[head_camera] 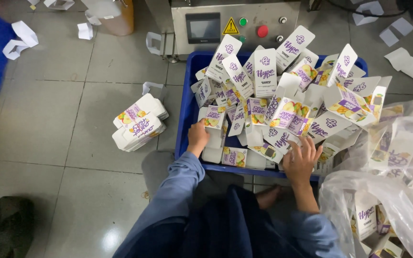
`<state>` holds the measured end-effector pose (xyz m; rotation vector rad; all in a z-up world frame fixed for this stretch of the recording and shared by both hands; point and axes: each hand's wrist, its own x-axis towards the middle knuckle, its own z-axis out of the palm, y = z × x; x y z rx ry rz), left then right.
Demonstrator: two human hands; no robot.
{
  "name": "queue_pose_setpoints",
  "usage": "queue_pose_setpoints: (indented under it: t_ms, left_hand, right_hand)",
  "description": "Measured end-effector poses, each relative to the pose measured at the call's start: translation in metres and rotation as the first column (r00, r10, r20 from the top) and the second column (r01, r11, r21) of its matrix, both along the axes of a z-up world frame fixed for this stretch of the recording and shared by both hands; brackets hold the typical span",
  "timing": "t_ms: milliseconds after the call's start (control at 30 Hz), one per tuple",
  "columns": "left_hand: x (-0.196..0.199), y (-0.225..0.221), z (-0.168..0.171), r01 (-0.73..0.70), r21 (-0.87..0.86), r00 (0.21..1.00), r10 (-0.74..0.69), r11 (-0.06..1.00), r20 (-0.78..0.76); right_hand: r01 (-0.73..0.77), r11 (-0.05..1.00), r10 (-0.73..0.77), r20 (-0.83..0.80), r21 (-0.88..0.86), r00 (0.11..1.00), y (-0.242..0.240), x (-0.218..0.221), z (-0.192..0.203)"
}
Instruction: Folding flat-packed juice box templates into their final 3D shape and stacking them.
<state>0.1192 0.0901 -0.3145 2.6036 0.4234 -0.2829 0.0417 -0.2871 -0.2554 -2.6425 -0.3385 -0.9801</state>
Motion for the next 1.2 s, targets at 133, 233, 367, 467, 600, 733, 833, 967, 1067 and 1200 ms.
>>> queue_pose_setpoints:
  t_ms: [133, 233, 367, 467, 600, 733, 833, 967, 1067, 1200]
  left_hand:
    - [0.002, 0.017, 0.024, -0.166, -0.233, 0.974, 0.196, 0.958, 0.112]
    - [0.001, 0.023, 0.053, -0.313, -0.649, 0.924, 0.379, 0.694, -0.04]
    - [0.011, 0.012, 0.054, -0.387, -0.891, 0.881, 0.381, 0.238, -0.281]
    - [0.02, -0.009, 0.042, -0.405, -0.908, 0.851, 0.408, 0.111, -0.33]
    - [0.026, -0.049, 0.067, -0.422, -0.906, 0.841, 0.382, 0.022, -0.383]
    - [0.033, -0.076, 0.057, -0.412, -0.911, 0.814, 0.46, 0.026, -0.355]
    - [0.026, -0.071, 0.069, -0.415, -0.908, 0.777, 0.502, -0.048, -0.381]
    - [0.008, -0.058, 0.11, -0.387, -0.903, 0.716, 0.558, -0.184, -0.42]
    - [-0.001, -0.047, 0.157, -0.336, -0.909, 0.719, 0.557, -0.244, -0.416]
    - [0.008, -0.058, 0.21, -0.141, -0.99, 0.817, 0.566, 0.008, -0.112]
  right_hand:
    - [-0.013, 1.0, 0.013, 0.015, 0.008, 1.0, -0.008, -0.013, -0.026]
    - [0.013, 1.0, -0.013, 0.019, 0.021, 1.0, -0.009, -0.018, -0.036]
    - [0.002, 0.999, -0.004, 0.04, 0.046, 0.999, -0.005, -0.019, -0.031]
    - [-0.011, 0.997, 0.007, 0.052, 0.076, 0.999, -0.002, -0.019, -0.024]
    - [0.004, 0.996, -0.009, 0.057, 0.088, 0.998, 0.0, -0.018, -0.022]
    - [0.011, 0.996, -0.016, 0.06, 0.092, 0.998, -0.002, -0.018, -0.026]
    - [0.015, 0.996, -0.018, 0.038, 0.089, 0.999, -0.004, -0.019, -0.028]
    - [0.024, 0.997, -0.025, 0.017, 0.08, 1.0, -0.005, -0.018, -0.033]
    - [0.02, 0.996, -0.021, 0.011, 0.081, 1.0, -0.006, -0.019, -0.033]
    - [0.025, 0.998, -0.026, 0.03, 0.059, 0.999, -0.005, -0.019, -0.035]
